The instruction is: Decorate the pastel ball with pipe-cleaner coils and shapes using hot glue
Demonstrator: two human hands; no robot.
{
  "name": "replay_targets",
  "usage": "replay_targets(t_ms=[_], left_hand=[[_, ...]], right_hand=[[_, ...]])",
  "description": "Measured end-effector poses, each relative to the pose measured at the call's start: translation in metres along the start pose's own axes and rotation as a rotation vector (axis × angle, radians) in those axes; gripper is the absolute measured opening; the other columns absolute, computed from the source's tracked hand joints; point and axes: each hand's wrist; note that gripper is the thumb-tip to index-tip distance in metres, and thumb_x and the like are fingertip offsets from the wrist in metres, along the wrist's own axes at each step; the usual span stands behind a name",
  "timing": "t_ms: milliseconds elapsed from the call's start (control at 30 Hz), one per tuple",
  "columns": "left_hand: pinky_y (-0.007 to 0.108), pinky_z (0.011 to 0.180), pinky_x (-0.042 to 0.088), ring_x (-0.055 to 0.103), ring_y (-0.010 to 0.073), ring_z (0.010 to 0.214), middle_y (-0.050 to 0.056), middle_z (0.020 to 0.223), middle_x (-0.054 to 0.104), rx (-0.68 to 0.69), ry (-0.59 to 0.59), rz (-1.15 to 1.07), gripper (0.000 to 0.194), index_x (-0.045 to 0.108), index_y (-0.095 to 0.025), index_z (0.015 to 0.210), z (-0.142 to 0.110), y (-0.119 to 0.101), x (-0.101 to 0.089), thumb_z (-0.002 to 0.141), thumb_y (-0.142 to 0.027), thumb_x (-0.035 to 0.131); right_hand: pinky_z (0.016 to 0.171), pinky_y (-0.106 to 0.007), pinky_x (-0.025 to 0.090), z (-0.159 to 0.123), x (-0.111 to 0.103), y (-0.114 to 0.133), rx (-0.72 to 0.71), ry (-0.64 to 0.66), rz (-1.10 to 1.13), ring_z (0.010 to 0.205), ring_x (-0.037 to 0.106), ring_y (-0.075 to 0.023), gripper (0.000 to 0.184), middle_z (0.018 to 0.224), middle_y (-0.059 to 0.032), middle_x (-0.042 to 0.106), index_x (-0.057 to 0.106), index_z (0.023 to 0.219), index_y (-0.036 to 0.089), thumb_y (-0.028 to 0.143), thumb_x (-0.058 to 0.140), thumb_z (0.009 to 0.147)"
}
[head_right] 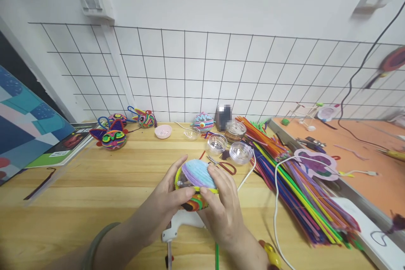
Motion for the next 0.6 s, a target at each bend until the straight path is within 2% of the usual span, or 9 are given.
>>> replay_targets(t_ms=[133,300,500,600], left_hand=[[0.042,0.101,0.038,0.053,0.0286,0.118,0.013,0.128,0.057,0.025,-0.040,-0.007,0.092,0.028,-0.022,0.143,-0.0009,0.0034,0.0020,0.065,-0.017,0.077],[0.042,0.101,0.038,0.052,0.0290,0.118,0.013,0.126,0.058,0.056,-0.064,-0.037,0.090,0.032,-0.021,0.140,-0.0013,0.0052,0.0055,0.062,-0.017,0.078],[0.042,0.099,0.039,0.053,0.0293,0.117,0.013,0.127,0.056,0.096,-0.073,-0.002,0.090,0.032,-0.021,0.139,0.0018,0.0066,0.0026,0.062,-0.017,0.078],[0.042,0.099,0.039,0.054,0.0283,0.116,0.013,0.126,0.057,0.101,-0.053,0.004,0.091,0.031,-0.022,0.140,0.0038,0.0087,-0.0009,0.063,-0.017,0.078]], right_hand=[[0.093,-0.058,0.047,-0.0004,0.0002,0.0010,0.006,-0.007,-0.003,0.126,0.045,-0.0303,0.072,0.147,-0.0123,0.036,0.036,0.135,0.030,0.002,0.063,0.074],[0.095,-0.058,0.045,-0.0012,0.0012,0.0014,0.010,-0.002,0.009,0.128,0.043,-0.0297,0.078,0.148,-0.0108,0.034,0.032,0.138,0.030,-0.001,0.062,0.073],[0.094,-0.061,0.045,-0.0022,0.0002,-0.0014,0.009,0.027,0.031,0.128,0.044,-0.0314,0.068,0.146,-0.0125,0.036,0.039,0.131,0.029,-0.001,0.061,0.074],[0.094,-0.060,0.045,-0.0025,-0.0012,-0.0030,0.002,0.040,0.034,0.129,0.043,-0.0315,0.070,0.147,-0.0124,0.036,0.039,0.132,0.029,-0.001,0.062,0.073]])
Point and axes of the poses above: each hand's wrist, its own z-axis towards the middle knuckle, its own x-axis out of the palm, y = z × x
